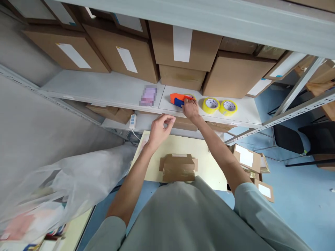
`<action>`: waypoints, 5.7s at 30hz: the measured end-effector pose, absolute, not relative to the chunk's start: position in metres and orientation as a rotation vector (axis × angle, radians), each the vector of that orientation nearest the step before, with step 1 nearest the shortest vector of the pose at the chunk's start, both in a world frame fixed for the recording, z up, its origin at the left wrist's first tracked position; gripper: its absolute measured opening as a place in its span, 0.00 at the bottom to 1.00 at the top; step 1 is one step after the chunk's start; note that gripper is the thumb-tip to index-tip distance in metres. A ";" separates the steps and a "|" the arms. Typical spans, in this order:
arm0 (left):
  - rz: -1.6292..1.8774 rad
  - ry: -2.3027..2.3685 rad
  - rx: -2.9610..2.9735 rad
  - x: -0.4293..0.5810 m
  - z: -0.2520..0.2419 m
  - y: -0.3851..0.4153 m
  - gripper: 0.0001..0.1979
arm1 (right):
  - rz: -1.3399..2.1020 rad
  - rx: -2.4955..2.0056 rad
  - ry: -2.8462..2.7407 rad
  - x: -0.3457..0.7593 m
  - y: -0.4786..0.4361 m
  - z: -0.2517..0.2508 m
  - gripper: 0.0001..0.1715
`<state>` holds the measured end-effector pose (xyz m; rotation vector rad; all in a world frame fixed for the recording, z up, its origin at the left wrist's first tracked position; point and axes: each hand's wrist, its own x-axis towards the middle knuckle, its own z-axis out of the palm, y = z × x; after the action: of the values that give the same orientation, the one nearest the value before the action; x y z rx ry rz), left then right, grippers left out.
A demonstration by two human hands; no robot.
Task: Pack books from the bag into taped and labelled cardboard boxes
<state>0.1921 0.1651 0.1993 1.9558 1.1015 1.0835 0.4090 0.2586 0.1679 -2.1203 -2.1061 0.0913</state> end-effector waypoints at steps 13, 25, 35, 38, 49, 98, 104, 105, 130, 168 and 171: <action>0.703 1.433 1.556 0.112 0.062 0.073 0.20 | 0.376 -1.873 -1.806 0.442 0.062 0.110 0.36; 0.017 1.632 1.470 0.134 -0.009 -0.022 0.30 | 1.322 -2.096 -1.271 0.411 -0.100 0.007 0.39; 0.033 1.910 1.510 0.178 -0.049 0.009 0.43 | 0.871 -2.268 -1.143 0.388 -0.060 -0.072 0.43; 0.045 1.879 1.464 0.163 -0.061 0.016 0.32 | 0.966 -2.107 -0.993 0.400 -0.063 -0.087 0.41; 0.464 1.487 1.209 0.123 -0.072 0.019 0.37 | 1.211 -1.854 -0.594 0.421 -0.073 -0.077 0.40; 0.637 1.347 1.180 0.113 -0.098 0.043 0.28 | 1.106 -2.002 -0.969 0.439 -0.080 -0.039 0.23; 0.513 1.390 1.217 0.112 -0.098 0.029 0.29 | 1.188 -2.085 -0.902 0.442 -0.094 -0.060 0.15; 0.518 1.429 1.257 0.110 -0.091 0.028 0.28 | 1.190 -2.073 -0.907 0.445 -0.095 -0.059 0.16; 0.283 1.487 2.037 0.147 -0.039 -0.002 0.18 | 0.879 -2.030 -1.815 0.475 0.045 -0.039 0.20; 0.358 1.840 1.723 0.041 -0.088 0.123 0.21 | 0.316 -2.125 -1.610 0.383 -0.028 0.053 0.19; 0.192 1.952 1.597 0.016 -0.115 0.148 0.29 | 0.339 -2.167 -1.580 0.354 -0.032 0.057 0.20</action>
<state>0.0160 0.1482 -0.1149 1.5970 1.9520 0.1924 0.3537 -0.0318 0.0569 -2.1669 -1.5803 0.3387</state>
